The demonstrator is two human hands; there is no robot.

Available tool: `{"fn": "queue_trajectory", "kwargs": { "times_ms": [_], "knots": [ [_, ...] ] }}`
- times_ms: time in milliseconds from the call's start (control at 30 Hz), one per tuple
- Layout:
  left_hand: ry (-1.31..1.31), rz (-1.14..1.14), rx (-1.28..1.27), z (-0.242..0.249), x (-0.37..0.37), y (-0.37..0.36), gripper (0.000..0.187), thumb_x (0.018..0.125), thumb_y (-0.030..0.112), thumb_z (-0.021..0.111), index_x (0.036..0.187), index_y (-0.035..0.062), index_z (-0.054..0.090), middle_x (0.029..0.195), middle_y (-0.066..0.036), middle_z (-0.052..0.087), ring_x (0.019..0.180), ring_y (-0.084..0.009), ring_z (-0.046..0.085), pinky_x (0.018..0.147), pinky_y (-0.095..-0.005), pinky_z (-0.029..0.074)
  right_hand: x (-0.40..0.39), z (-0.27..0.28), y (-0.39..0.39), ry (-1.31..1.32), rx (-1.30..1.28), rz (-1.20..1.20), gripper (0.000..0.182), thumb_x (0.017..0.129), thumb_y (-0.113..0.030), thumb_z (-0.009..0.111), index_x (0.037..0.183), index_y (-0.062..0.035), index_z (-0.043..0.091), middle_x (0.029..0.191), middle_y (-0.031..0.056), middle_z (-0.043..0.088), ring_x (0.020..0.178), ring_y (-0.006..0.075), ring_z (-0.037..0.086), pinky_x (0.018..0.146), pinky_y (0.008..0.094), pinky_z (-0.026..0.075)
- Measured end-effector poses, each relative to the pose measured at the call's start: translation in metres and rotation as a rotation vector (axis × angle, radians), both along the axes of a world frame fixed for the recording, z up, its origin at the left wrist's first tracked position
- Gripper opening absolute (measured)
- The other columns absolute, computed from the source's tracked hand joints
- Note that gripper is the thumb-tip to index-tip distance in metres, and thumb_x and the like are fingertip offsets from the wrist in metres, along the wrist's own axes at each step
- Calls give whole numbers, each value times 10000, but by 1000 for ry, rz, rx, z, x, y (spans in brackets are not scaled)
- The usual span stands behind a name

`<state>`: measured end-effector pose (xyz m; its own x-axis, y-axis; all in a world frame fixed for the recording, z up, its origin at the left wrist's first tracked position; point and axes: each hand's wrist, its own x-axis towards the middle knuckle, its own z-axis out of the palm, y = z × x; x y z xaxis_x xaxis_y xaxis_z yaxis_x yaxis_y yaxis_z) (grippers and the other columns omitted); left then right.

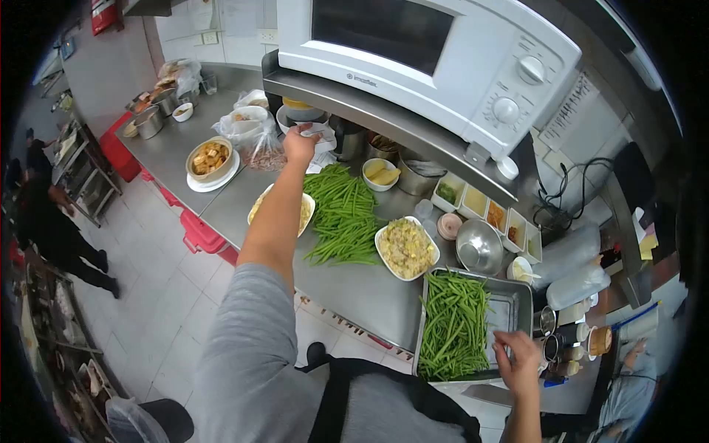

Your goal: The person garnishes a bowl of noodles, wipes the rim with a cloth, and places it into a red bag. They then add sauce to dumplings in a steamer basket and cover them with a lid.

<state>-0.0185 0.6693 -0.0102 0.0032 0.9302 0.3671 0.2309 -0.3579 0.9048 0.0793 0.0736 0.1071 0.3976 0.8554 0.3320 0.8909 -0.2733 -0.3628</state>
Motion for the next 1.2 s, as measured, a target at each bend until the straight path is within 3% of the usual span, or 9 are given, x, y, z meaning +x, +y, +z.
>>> {"fn": "queue_trajectory", "kwargs": {
  "times_ms": [167, 267, 400, 500, 567, 700, 867, 1167, 1200],
  "knots": [
    [740, -96, 77, -107, 16, 60, 255, 618, 148, 679, 859, 65, 679, 933, -196, 630, 875, -329, 610, 812, -387, 474, -9, 16, -5, -12, -153, -167, 254, 653, -8, 676, 903, -39, 637, 768, 111, 611, 701, 290, 590, 633, 361, 475],
    [1308, -180, 108, -94, 21, 75, 540, 606, 406, 741, 1047, 110, 639, 1123, -138, 592, 1067, -299, 533, 909, -418, 417, 8, 71, 10, -230, -163, -91, 308, 625, -55, 705, 927, -57, 642, 888, 119, 619, 806, 297, 594, 703, 400, 478],
    [1103, -113, 107, -15, -14, 32, 1077, 489, 477, 811, 1395, 274, 266, 1454, -170, 143, 1283, -391, 247, 971, -527, 341, 69, 182, 32, -244, 81, 40, 369, 654, -134, 718, 1014, -103, 643, 1265, 139, 472, 1183, 289, 442, 975, 376, 358],
    [763, -123, 341, 33, -42, -11, 792, 605, 358, 764, 1298, 151, 443, 1385, -207, 251, 1236, -418, 292, 974, -479, 342, 142, 260, 52, -287, 299, -44, 388, 725, -188, 647, 1088, -59, 600, 1170, 92, 552, 1136, 211, 456, 975, 339, 323],
    [654, -175, 512, 54, -66, -38, 620, 651, 247, 737, 1212, 96, 520, 1349, -205, 303, 1217, -389, 331, 980, -446, 343, 171, 301, 79, 37, 581, 150, 409, 743, -240, 655, 1132, -129, 592, 1176, 60, 546, 1125, 191, 449, 982, 324, 293],
    [456, -390, 454, 96, -125, -144, 526, 673, 117, 702, 1172, 90, 540, 1324, -184, 343, 1214, -328, 363, 962, -423, 359, 224, 344, 125, 50, 827, 88, 380, 762, -157, 668, 1135, -141, 601, 988, 26, 558, 928, 127, 490, 850, 291, 382],
    [375, -308, 199, 104, -198, -279, 514, 680, 70, 679, 1172, 107, 536, 1335, -111, 348, 1208, -271, 382, 927, -382, 381, 268, 346, 148, 116, 1008, 95, 376, 725, 38, 648, 1052, -147, 666, 813, -19, 566, 729, 86, 503, 668, 219, 434],
    [328, -67, 114, 46, -287, -381, 482, 730, 43, 590, 1198, 126, 510, 1375, -76, 310, 1211, -246, 380, 840, -383, 417, 323, 331, 31, -19, 1303, -104, 364, 706, 21, 632, 1038, -123, 677, 854, -11, 588, 765, 82, 512, 712, 218, 430],
    [334, -54, 138, 36, -293, -382, 465, 745, 35, 580, 1197, 117, 509, 1371, -65, 313, 1203, -223, 383, 807, -343, 426, 349, 331, 12, -49, 1365, -127, 364, 653, -57, 652, 976, -215, 704, 824, -10, 641, 742, 96, 574, 712, 238, 463]
  ]
}}
